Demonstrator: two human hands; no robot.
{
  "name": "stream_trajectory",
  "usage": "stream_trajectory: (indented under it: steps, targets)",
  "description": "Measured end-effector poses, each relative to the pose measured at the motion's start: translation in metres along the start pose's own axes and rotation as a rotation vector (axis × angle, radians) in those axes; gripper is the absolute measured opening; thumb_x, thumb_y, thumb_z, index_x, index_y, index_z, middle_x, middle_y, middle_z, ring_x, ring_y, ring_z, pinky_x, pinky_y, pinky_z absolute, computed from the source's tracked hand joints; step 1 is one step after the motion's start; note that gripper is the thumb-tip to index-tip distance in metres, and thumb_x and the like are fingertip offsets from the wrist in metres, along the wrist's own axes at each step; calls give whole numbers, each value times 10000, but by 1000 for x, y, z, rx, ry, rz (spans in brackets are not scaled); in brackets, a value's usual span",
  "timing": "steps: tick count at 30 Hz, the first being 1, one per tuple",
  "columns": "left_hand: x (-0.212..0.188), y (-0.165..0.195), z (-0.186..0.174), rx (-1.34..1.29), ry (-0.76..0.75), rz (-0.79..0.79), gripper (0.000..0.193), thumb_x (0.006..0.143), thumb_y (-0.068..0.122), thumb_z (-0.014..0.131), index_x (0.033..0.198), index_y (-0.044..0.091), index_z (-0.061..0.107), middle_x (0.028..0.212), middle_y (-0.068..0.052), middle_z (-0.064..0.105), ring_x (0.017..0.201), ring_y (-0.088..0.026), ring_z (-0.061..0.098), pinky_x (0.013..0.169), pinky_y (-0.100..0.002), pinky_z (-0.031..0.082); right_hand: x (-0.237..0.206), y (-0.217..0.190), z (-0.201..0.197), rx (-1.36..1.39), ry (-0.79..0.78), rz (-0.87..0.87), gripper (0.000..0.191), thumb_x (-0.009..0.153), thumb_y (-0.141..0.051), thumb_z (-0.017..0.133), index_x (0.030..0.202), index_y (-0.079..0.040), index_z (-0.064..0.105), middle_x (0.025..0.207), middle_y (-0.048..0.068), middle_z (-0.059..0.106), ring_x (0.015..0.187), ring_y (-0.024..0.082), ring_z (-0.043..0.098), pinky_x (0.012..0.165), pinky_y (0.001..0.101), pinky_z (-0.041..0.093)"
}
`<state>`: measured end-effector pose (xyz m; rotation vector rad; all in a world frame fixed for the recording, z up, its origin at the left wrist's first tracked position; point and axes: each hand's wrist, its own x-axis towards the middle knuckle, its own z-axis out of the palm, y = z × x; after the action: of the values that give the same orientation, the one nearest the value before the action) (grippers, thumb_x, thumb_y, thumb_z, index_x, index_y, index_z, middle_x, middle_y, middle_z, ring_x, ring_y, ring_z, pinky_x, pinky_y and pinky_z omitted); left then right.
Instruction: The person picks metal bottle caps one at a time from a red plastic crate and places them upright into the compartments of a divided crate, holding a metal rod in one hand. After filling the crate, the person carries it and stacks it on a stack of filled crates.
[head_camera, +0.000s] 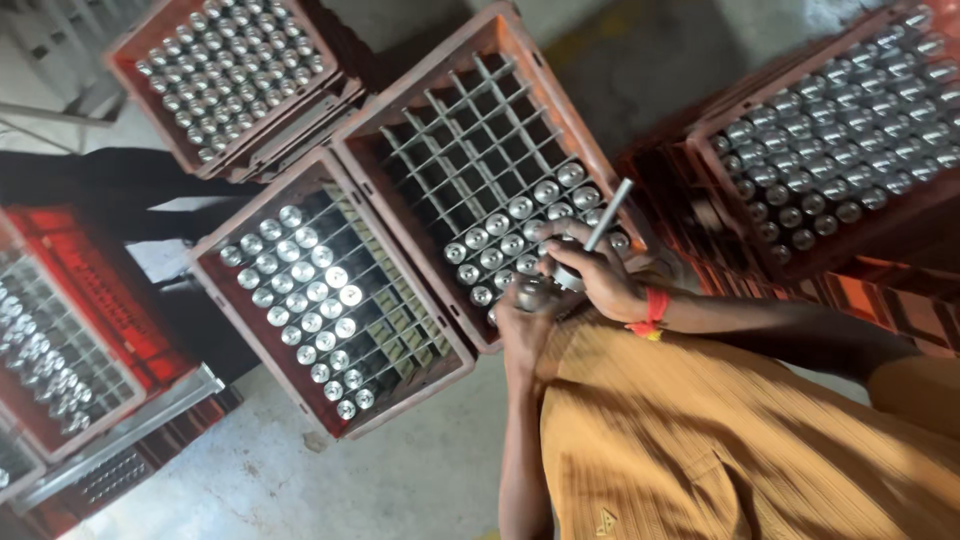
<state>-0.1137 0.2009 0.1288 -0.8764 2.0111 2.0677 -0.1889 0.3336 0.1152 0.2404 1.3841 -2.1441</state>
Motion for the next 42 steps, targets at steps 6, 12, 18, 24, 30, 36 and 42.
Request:
stream_trajectory:
  steps: [6,12,18,24,30,36,42]
  targets:
    - [-16,34,24,248,-207,-21,296,779,97,776,1049,1,706,872,-123,764,752,-162,706,719,-344,575,-11,-16,1,-1,32,91,176,1007,-71,587,1172,-22,620,971,9,646,859,114,640,804,286,562]
    - [-5,-1,25,238,-381,-119,382,716,105,833,1045,-48,718,950,-146,776,845,-223,734,764,-358,595,-16,1,-29,-17,-281,71,191,1048,-71,559,1229,-44,611,824,45,631,887,125,643,846,293,558]
    - [7,-29,-2,459,-320,72,606,886,350,874,1300,-25,639,1092,-204,733,918,-260,732,788,-380,591,20,3,-39,137,62,34,155,996,-4,586,1141,-8,641,934,73,631,809,170,658,755,367,559]
    - [52,-15,-63,950,307,215,502,1011,203,663,1475,73,525,1421,-235,537,789,-364,724,555,-442,598,51,-24,-70,213,181,-191,158,1026,10,573,1137,-21,680,978,89,642,825,156,644,897,356,611]
    - [79,-18,-79,919,406,463,535,916,-98,550,1400,108,647,1375,-157,619,1063,-352,713,738,-389,641,41,0,-63,160,203,-142,165,991,44,577,1110,-17,674,1096,90,662,836,170,656,822,340,581]
    - [77,-58,-128,809,727,339,325,898,77,749,1221,111,743,1105,-136,747,1039,-281,683,806,-397,605,21,20,-73,106,276,-3,136,992,17,584,1099,-29,653,1127,60,666,895,164,685,850,327,589]
    - [65,-97,-218,1111,998,325,671,891,490,768,1372,41,636,1410,-390,501,1297,-493,446,1006,-629,387,9,26,-83,60,198,-8,153,1013,3,599,1151,-14,663,1004,71,647,838,174,671,847,331,605]
